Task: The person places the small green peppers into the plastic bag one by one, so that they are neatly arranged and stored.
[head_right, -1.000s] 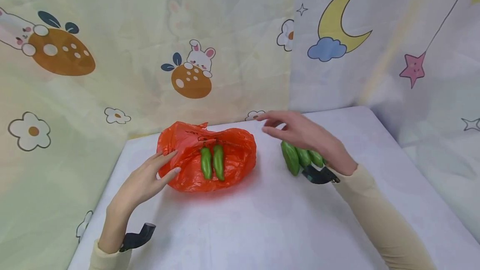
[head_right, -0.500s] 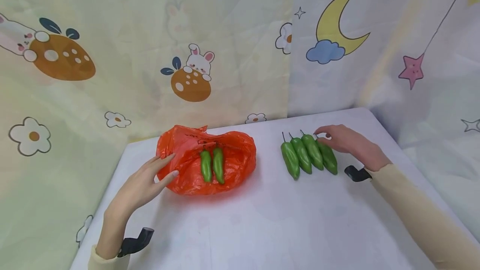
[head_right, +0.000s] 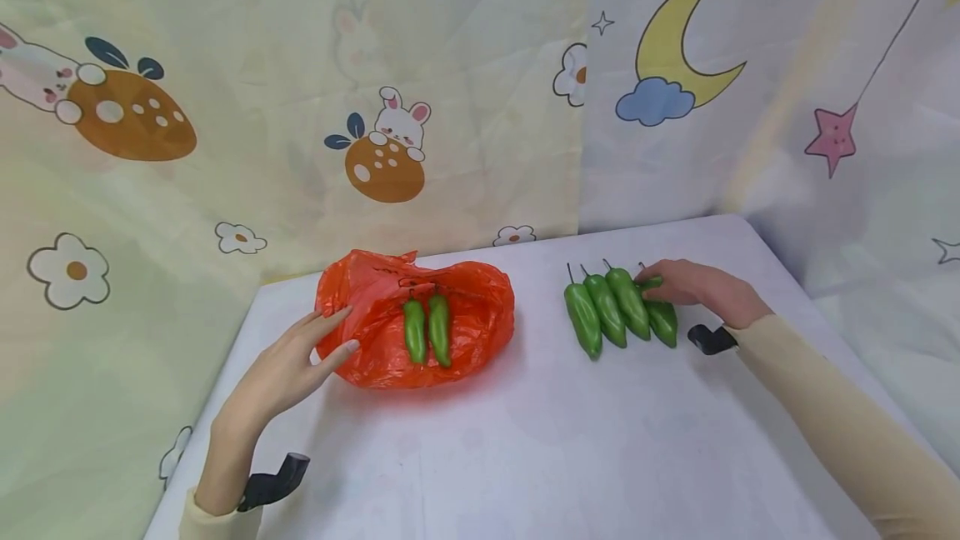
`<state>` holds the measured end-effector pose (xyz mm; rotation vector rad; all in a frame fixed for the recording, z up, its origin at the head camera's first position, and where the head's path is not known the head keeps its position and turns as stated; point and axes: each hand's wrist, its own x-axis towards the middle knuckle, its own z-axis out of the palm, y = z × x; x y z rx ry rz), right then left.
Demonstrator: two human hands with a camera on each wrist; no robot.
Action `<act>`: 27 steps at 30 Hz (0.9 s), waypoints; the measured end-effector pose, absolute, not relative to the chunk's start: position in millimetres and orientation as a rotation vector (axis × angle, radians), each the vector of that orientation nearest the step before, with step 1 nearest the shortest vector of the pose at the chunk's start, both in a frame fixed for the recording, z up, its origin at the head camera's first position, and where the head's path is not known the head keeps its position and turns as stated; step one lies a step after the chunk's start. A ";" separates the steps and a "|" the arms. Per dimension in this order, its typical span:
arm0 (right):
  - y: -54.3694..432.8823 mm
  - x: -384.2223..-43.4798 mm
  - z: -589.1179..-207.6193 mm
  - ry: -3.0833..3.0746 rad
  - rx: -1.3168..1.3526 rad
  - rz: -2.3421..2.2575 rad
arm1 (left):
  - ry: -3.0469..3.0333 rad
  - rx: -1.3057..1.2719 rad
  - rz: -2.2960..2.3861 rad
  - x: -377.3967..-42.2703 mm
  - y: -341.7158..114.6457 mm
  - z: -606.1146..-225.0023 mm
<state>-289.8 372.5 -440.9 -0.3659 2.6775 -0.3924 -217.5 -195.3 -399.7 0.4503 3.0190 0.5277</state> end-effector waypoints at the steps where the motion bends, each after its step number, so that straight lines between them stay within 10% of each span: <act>1: 373.0 -290.2 -442.7 2.671 -0.361 -0.389 | 3.019 0.450 0.529 -217.6 -195.2 -399.7; 27: 368.9 -288.9 -443.3 2.843 -0.334 -0.446 | 3.023 0.464 0.529 -218.6 -193.8 -400.6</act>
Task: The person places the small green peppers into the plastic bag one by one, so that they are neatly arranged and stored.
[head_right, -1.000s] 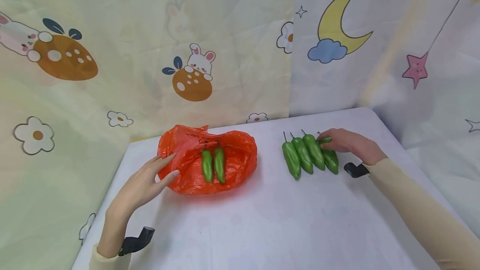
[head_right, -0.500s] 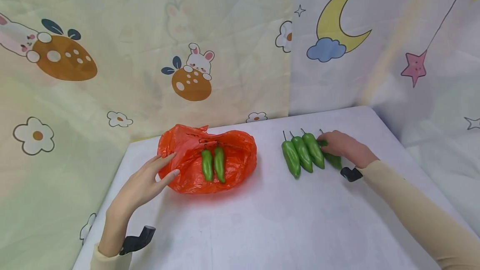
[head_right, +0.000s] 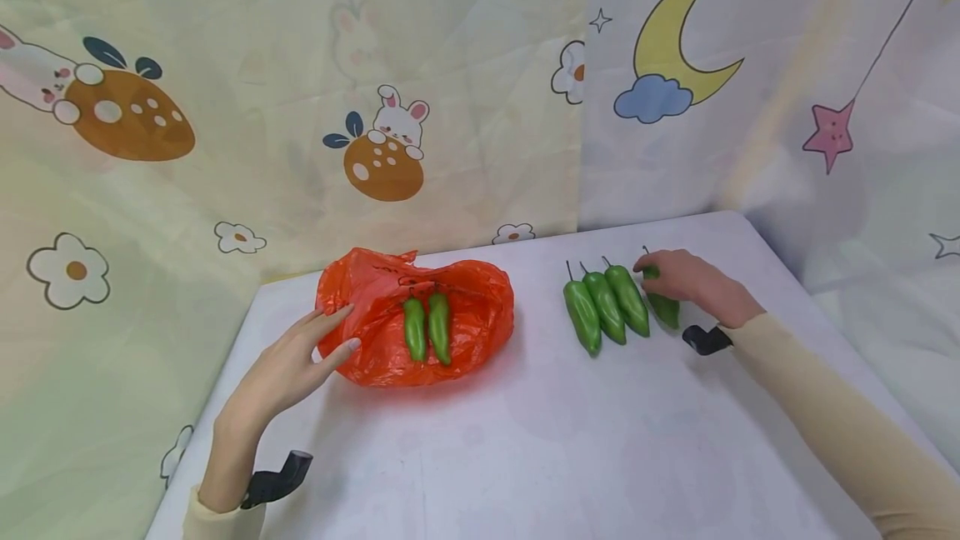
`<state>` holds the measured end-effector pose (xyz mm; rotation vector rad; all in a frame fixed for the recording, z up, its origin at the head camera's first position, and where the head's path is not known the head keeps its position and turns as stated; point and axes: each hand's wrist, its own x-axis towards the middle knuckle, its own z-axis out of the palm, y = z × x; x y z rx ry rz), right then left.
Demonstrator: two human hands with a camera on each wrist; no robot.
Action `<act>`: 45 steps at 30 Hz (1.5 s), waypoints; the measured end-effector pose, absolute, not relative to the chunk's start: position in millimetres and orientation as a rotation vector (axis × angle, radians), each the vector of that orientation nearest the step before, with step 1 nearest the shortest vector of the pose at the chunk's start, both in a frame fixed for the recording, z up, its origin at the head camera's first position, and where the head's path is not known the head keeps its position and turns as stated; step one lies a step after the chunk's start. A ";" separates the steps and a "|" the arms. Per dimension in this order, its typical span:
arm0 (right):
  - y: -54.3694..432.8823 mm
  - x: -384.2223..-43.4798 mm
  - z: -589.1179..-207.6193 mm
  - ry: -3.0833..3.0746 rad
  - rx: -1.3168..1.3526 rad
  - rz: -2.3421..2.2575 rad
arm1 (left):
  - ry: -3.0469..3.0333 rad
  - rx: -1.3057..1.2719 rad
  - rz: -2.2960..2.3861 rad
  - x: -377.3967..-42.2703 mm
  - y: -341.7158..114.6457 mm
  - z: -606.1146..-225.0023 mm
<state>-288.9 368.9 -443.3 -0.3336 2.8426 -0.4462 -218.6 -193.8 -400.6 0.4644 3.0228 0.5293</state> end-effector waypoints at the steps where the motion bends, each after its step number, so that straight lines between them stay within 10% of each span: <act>1: 368.5 -289.1 -440.7 2.842 -0.326 -0.450 | 3.021 0.462 0.530 -218.4 -193.5 -400.5; 45: 234.8 -265.3 -308.6 2.989 -0.596 -0.474 | 3.022 0.488 0.545 -221.7 -188.7 -405.4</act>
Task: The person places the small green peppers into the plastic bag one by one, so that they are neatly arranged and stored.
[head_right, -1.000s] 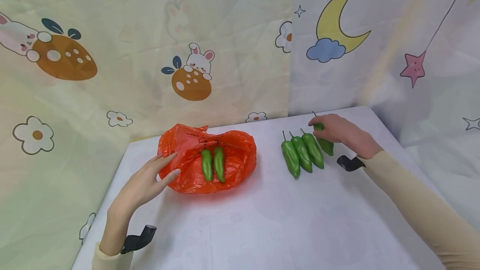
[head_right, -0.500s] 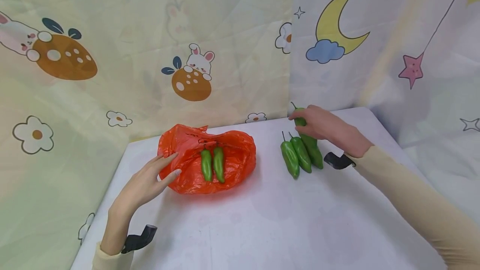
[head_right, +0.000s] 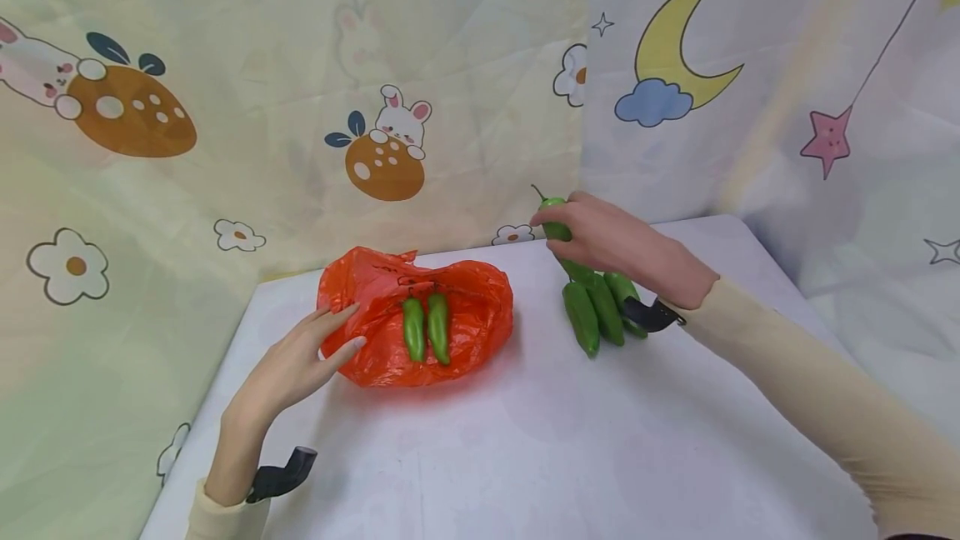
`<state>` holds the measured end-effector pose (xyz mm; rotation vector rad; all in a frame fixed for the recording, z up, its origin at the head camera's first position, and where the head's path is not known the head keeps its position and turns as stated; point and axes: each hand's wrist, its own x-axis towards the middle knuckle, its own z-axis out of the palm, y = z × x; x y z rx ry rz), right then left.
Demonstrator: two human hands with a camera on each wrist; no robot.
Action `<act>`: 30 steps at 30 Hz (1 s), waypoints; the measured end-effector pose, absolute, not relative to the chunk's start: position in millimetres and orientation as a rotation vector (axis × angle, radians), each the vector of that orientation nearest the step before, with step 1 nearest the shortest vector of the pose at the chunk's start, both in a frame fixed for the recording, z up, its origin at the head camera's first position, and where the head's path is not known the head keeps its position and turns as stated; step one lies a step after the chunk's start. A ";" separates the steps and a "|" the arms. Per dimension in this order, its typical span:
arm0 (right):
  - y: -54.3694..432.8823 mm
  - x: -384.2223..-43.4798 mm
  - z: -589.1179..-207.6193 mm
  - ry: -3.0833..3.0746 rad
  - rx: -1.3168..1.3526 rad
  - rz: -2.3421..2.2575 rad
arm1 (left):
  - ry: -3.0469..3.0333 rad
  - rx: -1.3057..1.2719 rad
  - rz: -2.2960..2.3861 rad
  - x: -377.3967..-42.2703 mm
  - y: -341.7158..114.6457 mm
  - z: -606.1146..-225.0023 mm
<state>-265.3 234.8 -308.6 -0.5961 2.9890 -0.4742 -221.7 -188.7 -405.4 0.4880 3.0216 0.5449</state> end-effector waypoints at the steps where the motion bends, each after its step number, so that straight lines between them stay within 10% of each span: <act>1: 230.9 -264.9 -305.6 2.986 -0.606 -0.484 | 3.022 0.493 0.545 -221.8 -188.6 -405.7; 30: 100.8 -269.9 -336.3 2.471 -0.767 -0.754 | 3.006 0.496 0.551 -228.0 -190.9 -406.3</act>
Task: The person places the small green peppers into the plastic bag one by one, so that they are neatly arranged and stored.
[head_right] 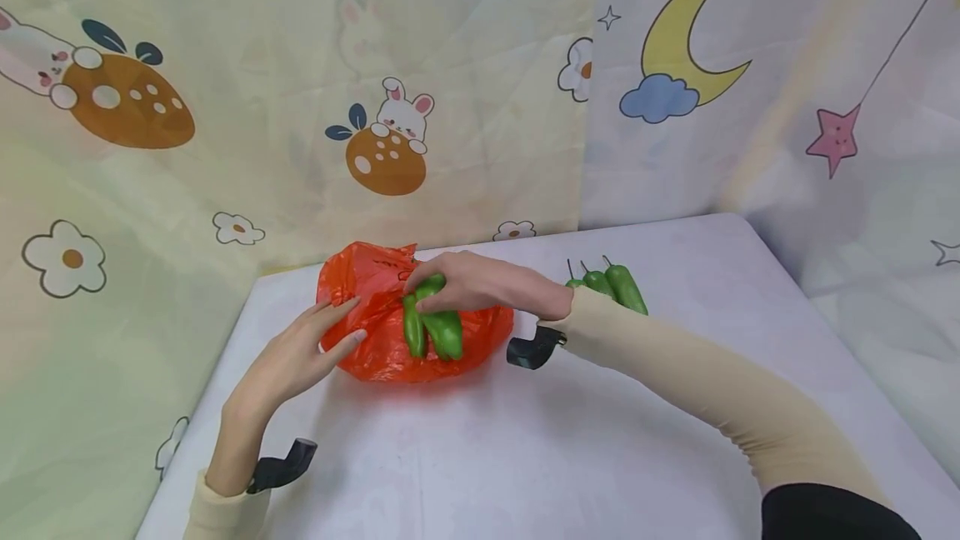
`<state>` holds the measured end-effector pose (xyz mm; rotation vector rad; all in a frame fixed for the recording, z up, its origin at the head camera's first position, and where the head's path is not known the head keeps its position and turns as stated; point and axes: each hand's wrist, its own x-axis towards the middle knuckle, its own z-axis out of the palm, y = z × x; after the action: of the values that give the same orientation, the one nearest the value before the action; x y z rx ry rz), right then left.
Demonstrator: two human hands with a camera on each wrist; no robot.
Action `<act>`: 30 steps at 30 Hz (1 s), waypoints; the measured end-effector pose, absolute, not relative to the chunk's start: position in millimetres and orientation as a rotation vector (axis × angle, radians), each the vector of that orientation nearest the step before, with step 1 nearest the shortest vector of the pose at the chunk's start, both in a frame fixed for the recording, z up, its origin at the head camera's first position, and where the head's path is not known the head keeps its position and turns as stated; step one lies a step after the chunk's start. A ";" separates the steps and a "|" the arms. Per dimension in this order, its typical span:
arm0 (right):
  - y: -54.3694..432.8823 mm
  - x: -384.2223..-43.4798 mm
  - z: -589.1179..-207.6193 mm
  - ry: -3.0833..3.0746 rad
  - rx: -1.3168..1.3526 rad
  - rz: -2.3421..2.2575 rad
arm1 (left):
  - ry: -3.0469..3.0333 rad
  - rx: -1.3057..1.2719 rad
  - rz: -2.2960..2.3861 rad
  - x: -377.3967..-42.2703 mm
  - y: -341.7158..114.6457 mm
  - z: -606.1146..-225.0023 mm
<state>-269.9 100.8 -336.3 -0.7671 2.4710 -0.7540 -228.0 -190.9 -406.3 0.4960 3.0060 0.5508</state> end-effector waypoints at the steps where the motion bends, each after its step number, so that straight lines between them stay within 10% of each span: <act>1: 96.4 -271.3 -340.9 2.479 -0.749 -0.737 | 3.005 0.495 0.550 -228.0 -191.2 -406.4; 30: 65.2 -314.7 -421.0 2.661 -0.367 -0.421 | 3.020 0.530 0.523 -225.3 -187.5 -407.3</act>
<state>-314.7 65.2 -421.0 -0.3671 2.6610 -0.4206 -225.3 -187.5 -407.3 0.5298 3.0196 0.5226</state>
